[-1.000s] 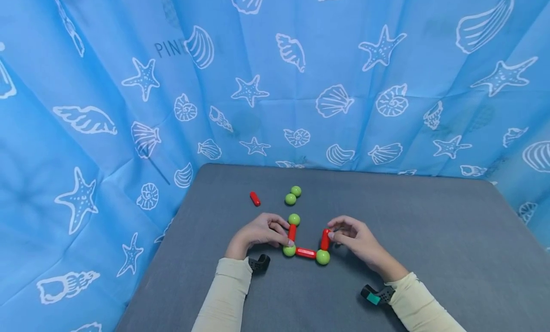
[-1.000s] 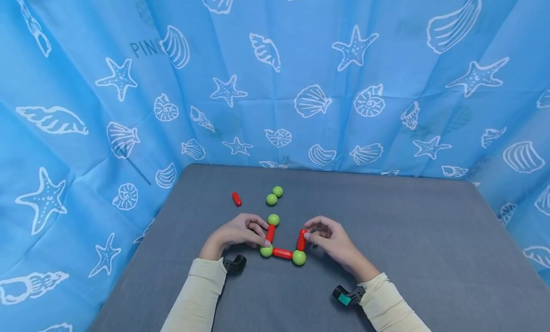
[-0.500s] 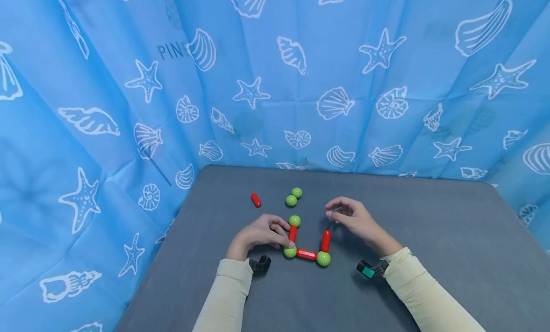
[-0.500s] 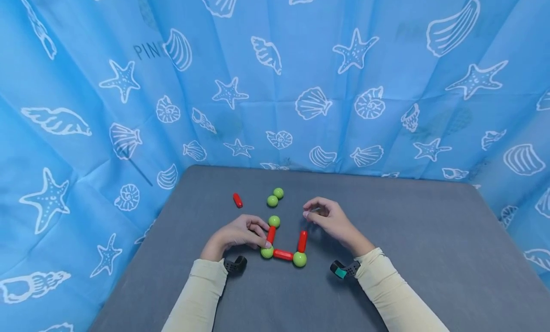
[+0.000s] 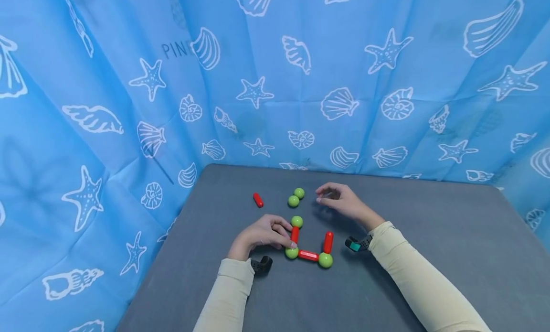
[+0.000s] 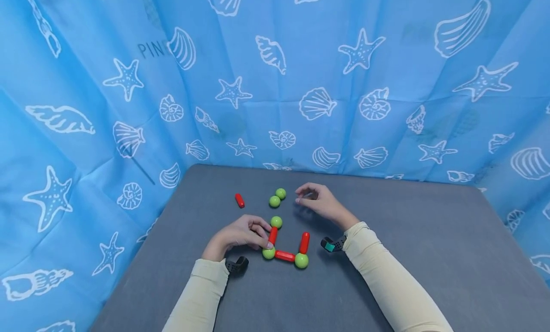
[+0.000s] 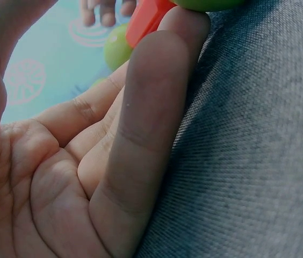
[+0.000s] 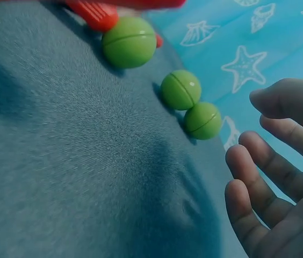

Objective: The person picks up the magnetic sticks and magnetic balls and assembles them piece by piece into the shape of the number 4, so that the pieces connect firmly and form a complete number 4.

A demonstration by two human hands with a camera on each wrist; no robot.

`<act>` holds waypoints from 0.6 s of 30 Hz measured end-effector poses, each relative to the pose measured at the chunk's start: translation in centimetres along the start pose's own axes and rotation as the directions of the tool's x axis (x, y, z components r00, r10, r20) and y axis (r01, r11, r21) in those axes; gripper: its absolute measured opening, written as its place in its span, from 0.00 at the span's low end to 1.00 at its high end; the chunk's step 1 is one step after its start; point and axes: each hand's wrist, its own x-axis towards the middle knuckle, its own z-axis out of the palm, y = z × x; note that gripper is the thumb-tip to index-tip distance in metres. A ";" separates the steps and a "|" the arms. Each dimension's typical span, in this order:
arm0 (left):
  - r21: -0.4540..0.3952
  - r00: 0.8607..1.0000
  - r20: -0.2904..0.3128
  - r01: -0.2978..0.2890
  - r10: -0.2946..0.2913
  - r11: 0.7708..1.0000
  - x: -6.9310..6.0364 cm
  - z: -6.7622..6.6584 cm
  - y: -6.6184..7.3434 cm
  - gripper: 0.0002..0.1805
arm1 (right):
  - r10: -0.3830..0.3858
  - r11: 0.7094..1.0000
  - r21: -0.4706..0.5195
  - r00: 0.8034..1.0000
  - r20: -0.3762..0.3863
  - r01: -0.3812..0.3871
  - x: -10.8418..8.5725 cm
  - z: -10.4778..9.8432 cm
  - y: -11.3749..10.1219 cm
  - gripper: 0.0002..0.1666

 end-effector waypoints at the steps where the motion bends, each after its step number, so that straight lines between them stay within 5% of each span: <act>1: -0.001 1.000 0.001 0.001 -0.001 1.000 0.0 0.0 0.0 0.25 | -0.003 1.000 -0.007 1.000 0.006 0.003 0.4 0.1 0.1 0.25; 18: -0.003 1.000 0.002 -0.011 0.011 1.000 0.0 0.0 -0.1 0.25 | -0.008 0.999 -0.045 0.996 0.087 0.012 4.6 1.8 0.8 0.26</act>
